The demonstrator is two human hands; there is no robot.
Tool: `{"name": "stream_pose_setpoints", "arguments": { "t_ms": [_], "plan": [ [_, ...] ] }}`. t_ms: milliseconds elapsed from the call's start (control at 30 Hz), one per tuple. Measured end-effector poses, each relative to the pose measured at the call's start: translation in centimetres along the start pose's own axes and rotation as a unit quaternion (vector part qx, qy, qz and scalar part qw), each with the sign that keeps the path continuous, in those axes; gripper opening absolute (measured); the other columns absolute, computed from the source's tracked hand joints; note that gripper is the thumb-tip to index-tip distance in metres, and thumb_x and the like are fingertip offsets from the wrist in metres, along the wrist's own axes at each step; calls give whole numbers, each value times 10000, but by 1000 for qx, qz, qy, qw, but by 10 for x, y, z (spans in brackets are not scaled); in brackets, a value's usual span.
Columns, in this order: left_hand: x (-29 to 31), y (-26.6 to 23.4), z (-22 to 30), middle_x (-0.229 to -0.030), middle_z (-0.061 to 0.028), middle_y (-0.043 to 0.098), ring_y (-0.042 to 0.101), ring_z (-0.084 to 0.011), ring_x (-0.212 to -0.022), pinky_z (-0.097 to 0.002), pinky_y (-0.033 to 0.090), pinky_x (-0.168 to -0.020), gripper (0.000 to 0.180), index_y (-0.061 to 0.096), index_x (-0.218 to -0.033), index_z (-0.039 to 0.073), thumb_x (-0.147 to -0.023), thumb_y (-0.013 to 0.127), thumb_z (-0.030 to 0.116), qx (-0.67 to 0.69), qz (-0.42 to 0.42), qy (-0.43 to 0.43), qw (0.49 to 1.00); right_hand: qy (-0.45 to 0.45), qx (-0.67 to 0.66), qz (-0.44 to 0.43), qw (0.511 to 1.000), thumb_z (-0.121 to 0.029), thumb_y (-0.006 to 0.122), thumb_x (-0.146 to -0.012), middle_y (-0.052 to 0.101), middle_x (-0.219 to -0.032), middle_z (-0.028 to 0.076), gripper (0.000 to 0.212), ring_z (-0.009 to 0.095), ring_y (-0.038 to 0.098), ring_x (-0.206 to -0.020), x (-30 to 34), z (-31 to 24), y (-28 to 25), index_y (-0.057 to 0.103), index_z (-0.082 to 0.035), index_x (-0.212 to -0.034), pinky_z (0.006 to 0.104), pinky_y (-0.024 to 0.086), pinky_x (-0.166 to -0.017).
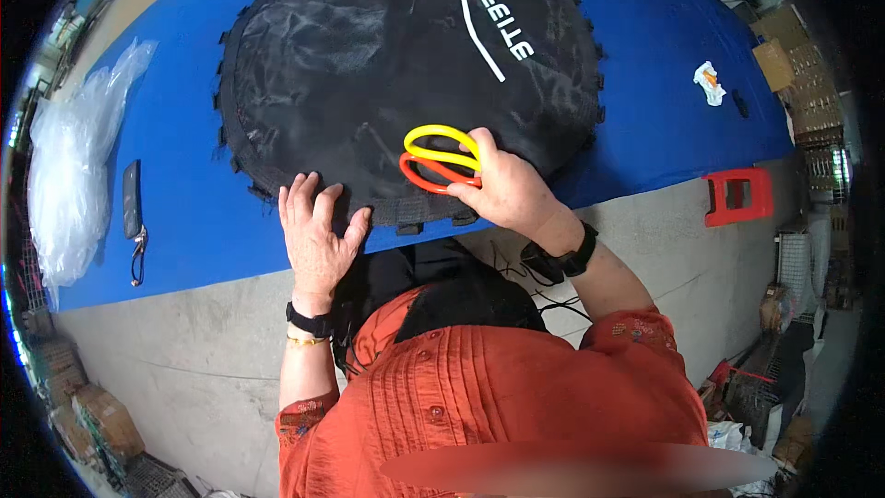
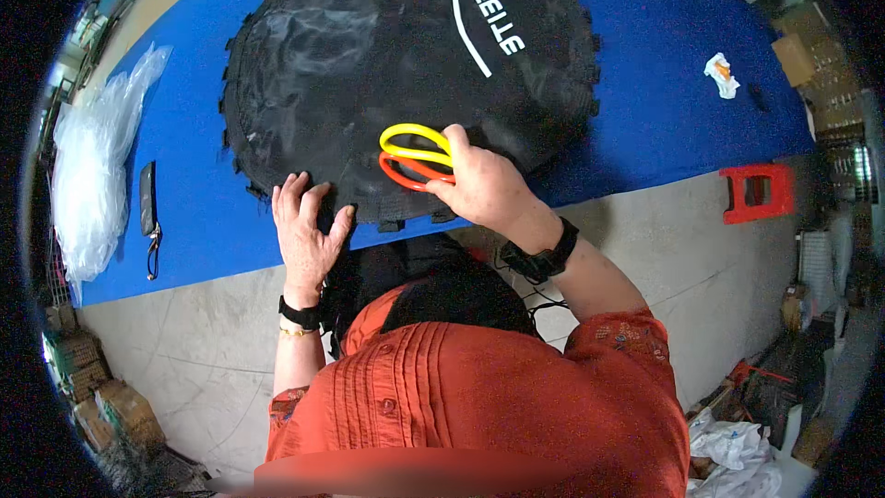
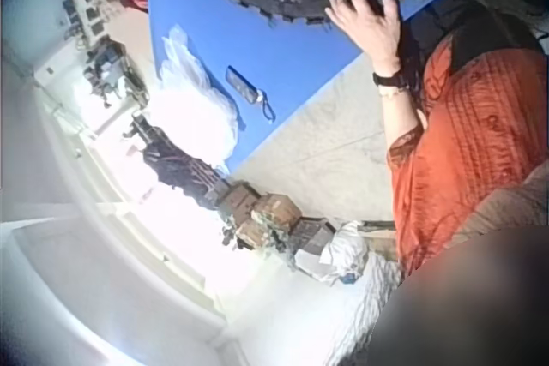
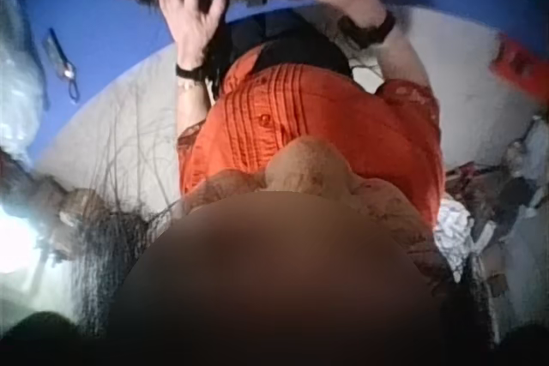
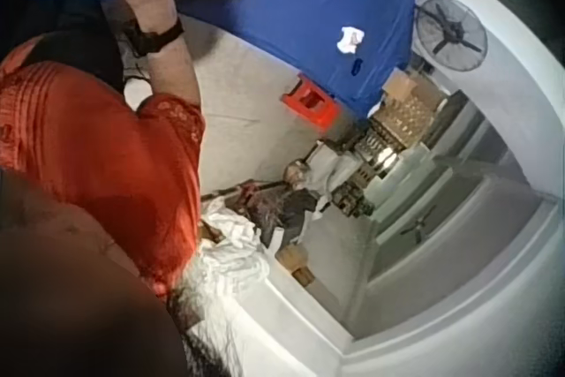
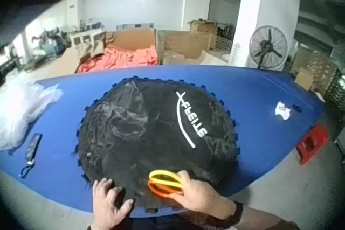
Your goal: Trimming the excess material from a circular mesh mat using scissors at a workbench.
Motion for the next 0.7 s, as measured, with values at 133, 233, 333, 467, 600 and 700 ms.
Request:
{"name": "stream_pose_setpoints", "arguments": {
  "t_ms": [133, 233, 333, 467, 600, 700],
  "plan": [
    [-1, 1, 0, -1417, -204, 602, 512, -419, -1412, -578, 313, -1259, 496, 707, -1245, 85, -849, 855, 344, 3, -3, -4, 1000, 6, 15, 23, 1000, -295, 840, -891, 723, -876, 280, 681, 476, 739, -832, 7, 17, -13, 422, -11, -1348, 544, 597, -709],
    [-2, 0, 0, -1408, -209, 592, 516, -410, -1408, -590, 317, -1251, 527, 704, -1244, 85, -855, 851, 410, -6, -1, 1, 1000, 52, 48, 44, 997, -273, 859, -887, 738, -1055, 278, 673, 430, 766, -913, 13, 33, -31, 445, 5, -1339, 479, 614, -771],
    [1, -1, -2, -1431, -198, 587, 499, -412, -1425, -579, 311, -1260, 506, 699, -1251, 88, -848, 857, 352, -3, -5, -4, 1000, 146, 114, 41, 982, -320, 856, -882, 733, -1201, 250, 672, 458, 740, -1049, 16, 44, -55, 453, -34, -1337, 522, 597, -881],
    [-1, 3, -2, -1435, -199, 581, 494, -411, -1428, -581, 309, -1260, 513, 695, -1254, 89, -851, 855, 364, -2, -7, 0, 1000, 173, 150, 79, 970, -334, 859, -874, 728, -1269, 207, 693, 447, 729, -1091, 23, 71, -72, 444, -65, -1361, 518, 592, -910],
    [0, 1, -2, -1432, -202, 585, 496, -415, -1425, -581, 307, -1260, 508, 700, -1247, 86, -862, 846, 384, -3, -11, -2, 1000, 122, 158, 124, 972, -279, 862, -873, 747, -1076, 246, 801, 464, 741, -1009, 26, 66, -73, 379, -95, -1486, 536, 598, -822],
    [-3, -1, 0, -1426, -205, 590, 497, -416, -1423, -582, 305, -1259, 497, 708, -1236, 87, -868, 841, 394, -5, -8, -3, 1000, 115, 128, 128, 977, -217, 863, -870, 748, -1073, 239, 961, 447, 750, -991, 23, 52, -76, 272, -151, -1624, 525, 599, -829]
  ]
}}
Point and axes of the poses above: each hand's wrist, its own x-axis away from the middle knuckle, its own y-axis out of the palm, z = x × y, the point moved 4 cm from there along -x, towards the middle knuckle
